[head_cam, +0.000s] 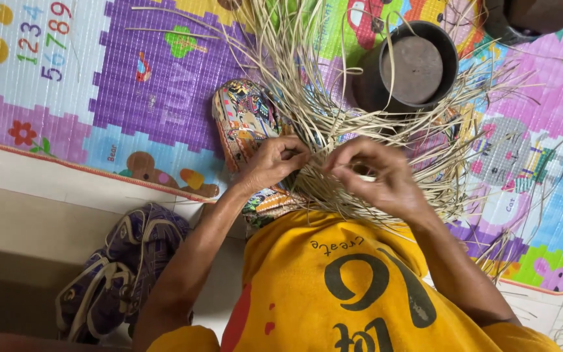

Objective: Weaving dried palm leaves together to create a handcrafted item while sitting on a floor mat.

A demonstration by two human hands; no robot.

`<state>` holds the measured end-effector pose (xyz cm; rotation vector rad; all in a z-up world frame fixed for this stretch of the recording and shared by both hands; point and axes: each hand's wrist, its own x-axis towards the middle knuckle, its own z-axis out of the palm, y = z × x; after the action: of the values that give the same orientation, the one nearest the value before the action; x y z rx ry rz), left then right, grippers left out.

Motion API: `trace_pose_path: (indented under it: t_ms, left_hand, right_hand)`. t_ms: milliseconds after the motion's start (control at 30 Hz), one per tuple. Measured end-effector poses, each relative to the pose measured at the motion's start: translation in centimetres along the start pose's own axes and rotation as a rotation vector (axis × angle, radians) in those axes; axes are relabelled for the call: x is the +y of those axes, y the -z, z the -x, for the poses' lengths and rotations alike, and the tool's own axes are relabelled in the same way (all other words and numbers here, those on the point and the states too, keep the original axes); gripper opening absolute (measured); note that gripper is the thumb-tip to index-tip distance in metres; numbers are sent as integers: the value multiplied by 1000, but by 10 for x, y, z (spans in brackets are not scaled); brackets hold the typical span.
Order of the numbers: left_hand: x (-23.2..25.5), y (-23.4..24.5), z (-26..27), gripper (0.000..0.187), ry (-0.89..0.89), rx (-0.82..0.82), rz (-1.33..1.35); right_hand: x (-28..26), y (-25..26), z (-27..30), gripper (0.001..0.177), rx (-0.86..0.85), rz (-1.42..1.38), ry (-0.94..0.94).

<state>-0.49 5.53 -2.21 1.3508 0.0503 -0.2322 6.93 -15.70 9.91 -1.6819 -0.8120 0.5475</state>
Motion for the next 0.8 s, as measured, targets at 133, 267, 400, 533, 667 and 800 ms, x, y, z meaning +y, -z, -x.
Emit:
trace_pose_path:
  t_ms: [133, 267, 400, 533, 667, 800]
  left_hand:
    - [-3, 0, -3, 11, 14, 4, 3]
    - [11, -7, 0, 10, -4, 24, -23]
    - [2, -15, -2, 8, -24, 24, -80]
    - [-3, -19, -6, 8, -139, 52, -233]
    - [7, -19, -9, 9, -212, 46, -430]
    - [8, -20, -5, 8, -116, 76, -442]
  right_hand:
    - [-4, 3, 2, 9, 82, -2, -163]
    - [45, -12, 14, 15, -53, 382, -347]
    - [40, -22, 15, 14, -14, 336, -431]
    - [38, -24, 8, 5, 187, 155, -413]
    - [21, -27, -10, 9, 264, -18, -501]
    - [-36, -15, -29, 8, 347, -243, -526]
